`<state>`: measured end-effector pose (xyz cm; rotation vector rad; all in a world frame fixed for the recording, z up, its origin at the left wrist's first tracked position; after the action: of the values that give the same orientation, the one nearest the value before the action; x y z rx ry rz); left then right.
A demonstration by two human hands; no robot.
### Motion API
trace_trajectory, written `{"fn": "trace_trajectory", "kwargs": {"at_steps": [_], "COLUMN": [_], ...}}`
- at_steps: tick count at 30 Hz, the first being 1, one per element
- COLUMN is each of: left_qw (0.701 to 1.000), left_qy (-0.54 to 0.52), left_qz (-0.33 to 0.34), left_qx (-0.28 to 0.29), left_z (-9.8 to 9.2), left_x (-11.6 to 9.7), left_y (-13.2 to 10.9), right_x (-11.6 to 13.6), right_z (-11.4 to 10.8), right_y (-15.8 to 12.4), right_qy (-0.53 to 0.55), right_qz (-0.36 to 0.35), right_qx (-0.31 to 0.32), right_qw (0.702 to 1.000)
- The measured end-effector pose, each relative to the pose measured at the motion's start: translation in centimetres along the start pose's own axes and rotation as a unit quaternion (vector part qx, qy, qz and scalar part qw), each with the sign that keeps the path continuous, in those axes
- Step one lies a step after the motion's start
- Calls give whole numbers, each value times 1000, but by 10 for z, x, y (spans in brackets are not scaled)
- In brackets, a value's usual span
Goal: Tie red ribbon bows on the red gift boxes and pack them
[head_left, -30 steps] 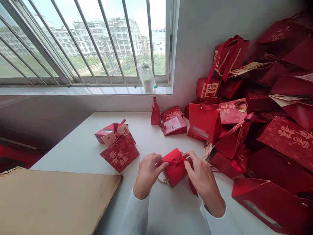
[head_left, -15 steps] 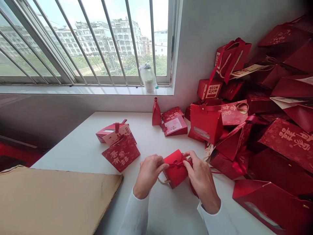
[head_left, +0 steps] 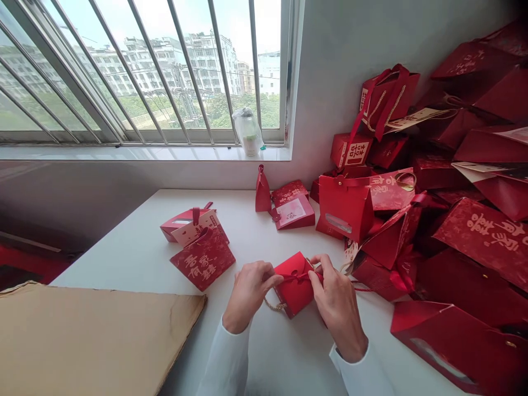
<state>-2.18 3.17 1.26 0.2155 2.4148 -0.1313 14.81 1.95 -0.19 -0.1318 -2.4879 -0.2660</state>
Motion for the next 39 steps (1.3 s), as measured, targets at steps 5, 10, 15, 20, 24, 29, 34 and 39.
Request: {"fn": "trace_trajectory", "kwargs": {"at_steps": [5,10,15,20,24,29,34,39], "left_qw": [1000,1000,991,980,987,990,989,987], "left_qy": [1,-9,-83,-126,-105,-109,-118,-121], "left_qz": [0,-1,6,5,1,-24,0,16], "left_qx": [-8,0,101,152,122,90,88,107], "left_z": [-1,-3,3,9,5,1,8,8], "left_x": [-2,-1,1,3,5,1,-4,-2], "left_y": [0,-3,-11,-17,-18,-19,-15,-13], "right_x": [1,-2,-7,-8,-8,-7,-6,-5], "right_z": [2,4,7,9,9,10,9,7], "right_y": [0,2,3,3,4,4,3,1], "right_qy": [-1,-4,-9,-8,1,3,0,17], "right_qz": [4,11,22,9,-4,-7,-12,-16], "right_qx": [-9,1,10,4,-1,4,0,8], "right_qw": [1000,1000,1000,1000,1000,1000,1000,1000]}}
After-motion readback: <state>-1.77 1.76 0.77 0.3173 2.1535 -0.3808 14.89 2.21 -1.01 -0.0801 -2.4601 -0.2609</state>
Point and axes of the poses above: each hand's wrist, its own y-axis towards the middle knuckle, its own z-axis out of the palm, x = y × z, the point moved 5 cm from there along y, towards the middle knuckle, and after that the axes turned 6 degrees about z, right-handed, at the moved point
